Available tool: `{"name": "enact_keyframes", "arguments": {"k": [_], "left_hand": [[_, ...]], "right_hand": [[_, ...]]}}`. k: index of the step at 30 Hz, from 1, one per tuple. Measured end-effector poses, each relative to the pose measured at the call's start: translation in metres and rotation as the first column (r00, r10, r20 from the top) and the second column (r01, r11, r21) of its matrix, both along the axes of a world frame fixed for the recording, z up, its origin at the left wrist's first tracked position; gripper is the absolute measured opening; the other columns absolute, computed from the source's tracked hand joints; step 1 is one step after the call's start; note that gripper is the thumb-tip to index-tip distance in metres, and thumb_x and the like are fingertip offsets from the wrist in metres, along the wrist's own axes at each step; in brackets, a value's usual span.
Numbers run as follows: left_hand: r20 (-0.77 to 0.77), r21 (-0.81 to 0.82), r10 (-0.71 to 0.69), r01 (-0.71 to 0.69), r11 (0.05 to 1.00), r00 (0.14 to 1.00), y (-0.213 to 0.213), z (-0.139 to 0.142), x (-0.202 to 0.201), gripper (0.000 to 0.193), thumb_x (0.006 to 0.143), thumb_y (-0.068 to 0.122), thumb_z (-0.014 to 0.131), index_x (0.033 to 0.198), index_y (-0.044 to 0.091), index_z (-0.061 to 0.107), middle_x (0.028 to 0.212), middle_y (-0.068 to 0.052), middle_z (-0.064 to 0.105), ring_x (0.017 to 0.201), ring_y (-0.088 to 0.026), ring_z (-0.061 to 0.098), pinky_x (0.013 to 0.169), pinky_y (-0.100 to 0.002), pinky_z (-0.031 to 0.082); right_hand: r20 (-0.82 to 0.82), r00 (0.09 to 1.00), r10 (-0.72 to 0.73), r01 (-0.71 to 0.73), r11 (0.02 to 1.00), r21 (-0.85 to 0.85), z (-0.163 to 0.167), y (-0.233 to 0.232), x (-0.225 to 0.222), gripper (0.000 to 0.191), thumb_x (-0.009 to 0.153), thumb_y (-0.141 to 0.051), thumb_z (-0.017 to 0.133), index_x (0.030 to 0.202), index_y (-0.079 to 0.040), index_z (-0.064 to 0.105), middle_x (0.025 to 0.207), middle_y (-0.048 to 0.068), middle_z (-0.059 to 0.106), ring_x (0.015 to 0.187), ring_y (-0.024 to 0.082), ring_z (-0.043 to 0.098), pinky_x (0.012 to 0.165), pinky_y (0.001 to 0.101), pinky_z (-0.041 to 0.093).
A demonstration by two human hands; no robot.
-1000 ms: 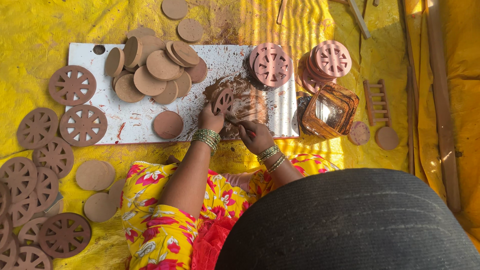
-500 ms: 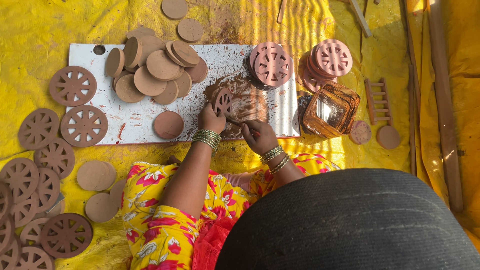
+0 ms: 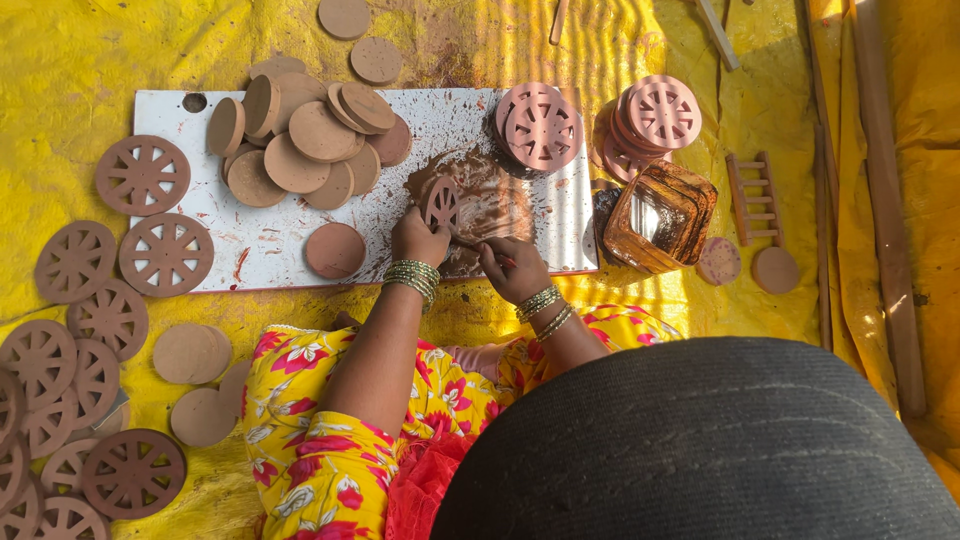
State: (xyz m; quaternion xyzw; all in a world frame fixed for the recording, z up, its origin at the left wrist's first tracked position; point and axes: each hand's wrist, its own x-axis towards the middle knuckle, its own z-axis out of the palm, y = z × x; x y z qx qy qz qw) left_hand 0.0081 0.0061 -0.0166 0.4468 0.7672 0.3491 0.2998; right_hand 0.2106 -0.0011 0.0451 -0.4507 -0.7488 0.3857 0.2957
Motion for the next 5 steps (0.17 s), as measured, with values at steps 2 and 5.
{"name": "enact_keyframes", "arguments": {"k": [2, 5], "left_hand": [[0.005, 0.016, 0.009, -0.009, 1.0, 1.0, -0.0017, -0.0003, -0.0006, 0.027, 0.079, 0.015, 0.075, 0.102, 0.001, 0.069, 0.095, -0.02, 0.075, 0.088, -0.037, 0.074, 0.08, -0.043, 0.059], [-0.009, 0.015, 0.01, -0.01, 1.0, 1.0, 0.0014, 0.0, -0.0006, 0.028, 0.078, 0.016, 0.076, 0.101, 0.002, 0.07, 0.095, -0.019, 0.076, 0.088, -0.037, 0.074, 0.08, -0.044, 0.058]], "right_hand": [[0.084, 0.996, -0.028, 0.023, 0.998, 0.058, -0.0021, -0.0007, -0.0049, 0.024, 0.099, -0.023, 0.062, 0.097, -0.003, 0.075, 0.075, 0.018, 0.071, 0.066, 0.035, 0.07, 0.063, 0.0397, 0.053], [0.072, 0.991, -0.116, 0.115, 0.993, 0.02, -0.0026, 0.0055, -0.001, 0.025, 0.1, -0.025, 0.063, 0.099, -0.004, 0.075, 0.076, 0.017, 0.072, 0.069, 0.033, 0.073, 0.064, 0.038, 0.055]]}}
